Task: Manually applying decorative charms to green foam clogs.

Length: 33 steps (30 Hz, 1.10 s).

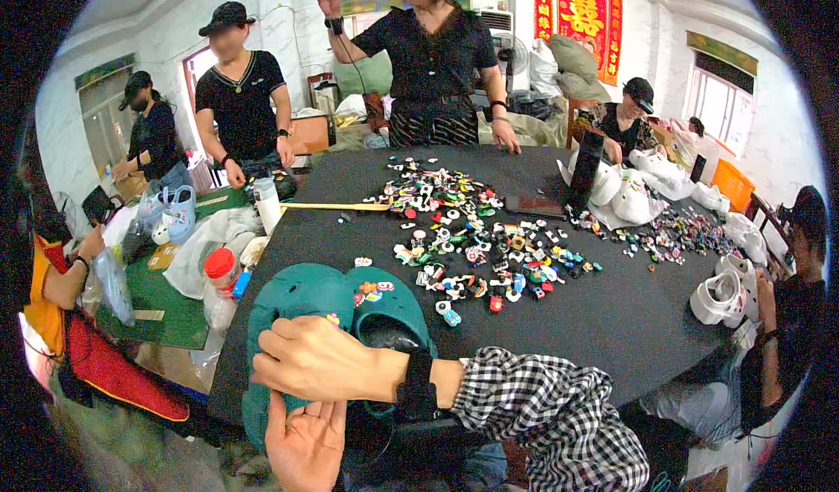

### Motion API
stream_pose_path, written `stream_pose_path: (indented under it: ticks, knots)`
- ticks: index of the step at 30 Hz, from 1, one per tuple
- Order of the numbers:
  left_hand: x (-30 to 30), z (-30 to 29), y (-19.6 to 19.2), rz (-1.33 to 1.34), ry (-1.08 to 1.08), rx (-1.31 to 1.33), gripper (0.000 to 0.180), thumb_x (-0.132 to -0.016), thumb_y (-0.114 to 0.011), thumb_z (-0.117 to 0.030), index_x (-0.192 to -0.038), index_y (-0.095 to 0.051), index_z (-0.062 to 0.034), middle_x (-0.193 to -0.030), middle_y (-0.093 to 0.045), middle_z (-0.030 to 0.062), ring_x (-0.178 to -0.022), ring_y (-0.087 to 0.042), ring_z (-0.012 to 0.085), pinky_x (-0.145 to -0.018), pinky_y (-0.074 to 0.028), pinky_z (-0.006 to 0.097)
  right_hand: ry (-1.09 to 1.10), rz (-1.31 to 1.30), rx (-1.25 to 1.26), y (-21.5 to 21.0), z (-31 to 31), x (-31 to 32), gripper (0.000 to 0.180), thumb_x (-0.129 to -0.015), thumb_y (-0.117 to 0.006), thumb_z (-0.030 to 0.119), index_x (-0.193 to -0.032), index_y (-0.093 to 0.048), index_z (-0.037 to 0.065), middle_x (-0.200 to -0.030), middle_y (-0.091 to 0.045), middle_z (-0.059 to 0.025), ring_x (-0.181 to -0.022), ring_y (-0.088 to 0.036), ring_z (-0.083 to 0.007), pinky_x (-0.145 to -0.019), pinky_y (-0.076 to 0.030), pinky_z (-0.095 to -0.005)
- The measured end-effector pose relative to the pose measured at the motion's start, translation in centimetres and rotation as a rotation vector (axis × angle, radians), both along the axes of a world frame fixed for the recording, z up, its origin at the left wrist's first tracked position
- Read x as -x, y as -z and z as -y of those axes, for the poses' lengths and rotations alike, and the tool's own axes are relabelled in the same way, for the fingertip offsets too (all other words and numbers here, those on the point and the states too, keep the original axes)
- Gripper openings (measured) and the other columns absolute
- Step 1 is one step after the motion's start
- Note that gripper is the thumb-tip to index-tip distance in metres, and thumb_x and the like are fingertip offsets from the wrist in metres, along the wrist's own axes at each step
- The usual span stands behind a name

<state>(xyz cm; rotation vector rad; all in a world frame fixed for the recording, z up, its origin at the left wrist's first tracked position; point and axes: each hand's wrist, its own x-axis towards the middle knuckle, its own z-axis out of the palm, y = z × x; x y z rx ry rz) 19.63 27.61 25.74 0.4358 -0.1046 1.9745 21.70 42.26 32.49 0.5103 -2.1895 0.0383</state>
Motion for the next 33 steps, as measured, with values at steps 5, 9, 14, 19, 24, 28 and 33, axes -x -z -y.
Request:
stream_pose_path:
  ticks: [5,9,14,19,24,28,33]
  knots:
    - [0.6,-0.5,-0.2,0.159,-0.252,0.400,0.040,-0.102,-0.042,-0.036,-0.129,-0.053,-0.0079,-0.131,-0.057,0.0097,-0.129,-0.047,0.0227,-0.113,-0.033,0.043,-0.059,-0.039,-0.027,-0.1,0.3,0.0,0.025,-0.079,-0.066,0.027,-0.072,-0.051,0.008,-0.073,-0.046,-0.0042,-0.067,-0.053,-0.0186,-0.054,-0.045,-0.0310]
    - [1.1,-0.2,0.2,0.045,0.026,-0.181,0.044,-0.105,-0.036,-0.032,-0.142,-0.042,-0.0095,-0.149,-0.038,0.0157,-0.138,-0.034,0.0319,-0.118,-0.023,0.046,-0.091,-0.037,-0.028,-0.5,1.0,0.4,0.027,-0.082,-0.065,0.028,-0.073,-0.050,0.007,-0.078,-0.047,-0.0063,-0.063,-0.054,-0.0194,-0.053,-0.046,-0.0321]
    - [0.1,1.6,-1.0,-0.072,-0.125,0.039,0.052,-0.101,-0.043,-0.034,-0.136,-0.041,0.0044,-0.149,-0.034,0.0185,-0.140,-0.027,0.0320,-0.119,-0.014,0.046,0.073,0.086,0.213,-2.7,-1.2,-2.8,0.031,-0.083,-0.067,0.031,-0.073,-0.051,0.007,-0.078,-0.048,-0.0087,-0.066,-0.058,-0.0244,-0.049,-0.046,-0.0371]
    - [-0.6,2.8,-2.6,0.071,-0.261,0.227,0.051,-0.098,-0.046,-0.027,-0.130,-0.040,0.0125,-0.141,-0.037,0.0195,-0.137,-0.027,0.0303,-0.120,-0.011,0.043,0.451,0.045,0.287,-2.7,-10.2,-4.5,0.025,-0.086,-0.066,0.031,-0.076,-0.062,0.009,-0.075,-0.057,-0.0105,-0.067,-0.059,-0.0310,-0.060,-0.050,-0.0421]
    - [1.0,1.3,-1.2,0.001,-0.215,0.176,0.041,-0.097,-0.046,-0.023,-0.123,-0.045,0.0094,-0.130,-0.047,0.0174,-0.129,-0.039,0.0268,-0.117,-0.023,0.041,0.844,0.044,0.434,1.6,-19.3,-8.6,0.033,-0.088,-0.065,0.032,-0.076,-0.064,0.001,-0.075,-0.061,-0.0152,-0.071,-0.061,-0.0353,-0.064,-0.047,-0.0445]
    - [1.0,1.3,-0.4,0.091,-0.118,0.045,0.041,-0.096,-0.046,-0.016,-0.127,-0.042,0.0105,-0.140,-0.039,0.0174,-0.136,-0.030,0.0278,-0.119,-0.018,0.042,0.900,-0.020,0.509,4.4,-21.2,-10.0,0.022,-0.088,-0.065,0.021,-0.081,-0.064,0.000,-0.080,-0.059,-0.0149,-0.075,-0.060,-0.0347,-0.065,-0.046,-0.0431]
    - [0.5,1.7,-1.1,0.174,-0.164,0.146,0.042,-0.095,-0.048,-0.011,-0.131,-0.039,0.0099,-0.142,-0.038,0.0174,-0.136,-0.031,0.0275,-0.118,-0.022,0.041,0.649,0.053,0.639,4.0,-18.1,-8.9,0.012,-0.086,-0.066,0.011,-0.085,-0.064,-0.001,-0.081,-0.059,-0.0119,-0.075,-0.061,-0.0265,-0.066,-0.048,-0.0358]
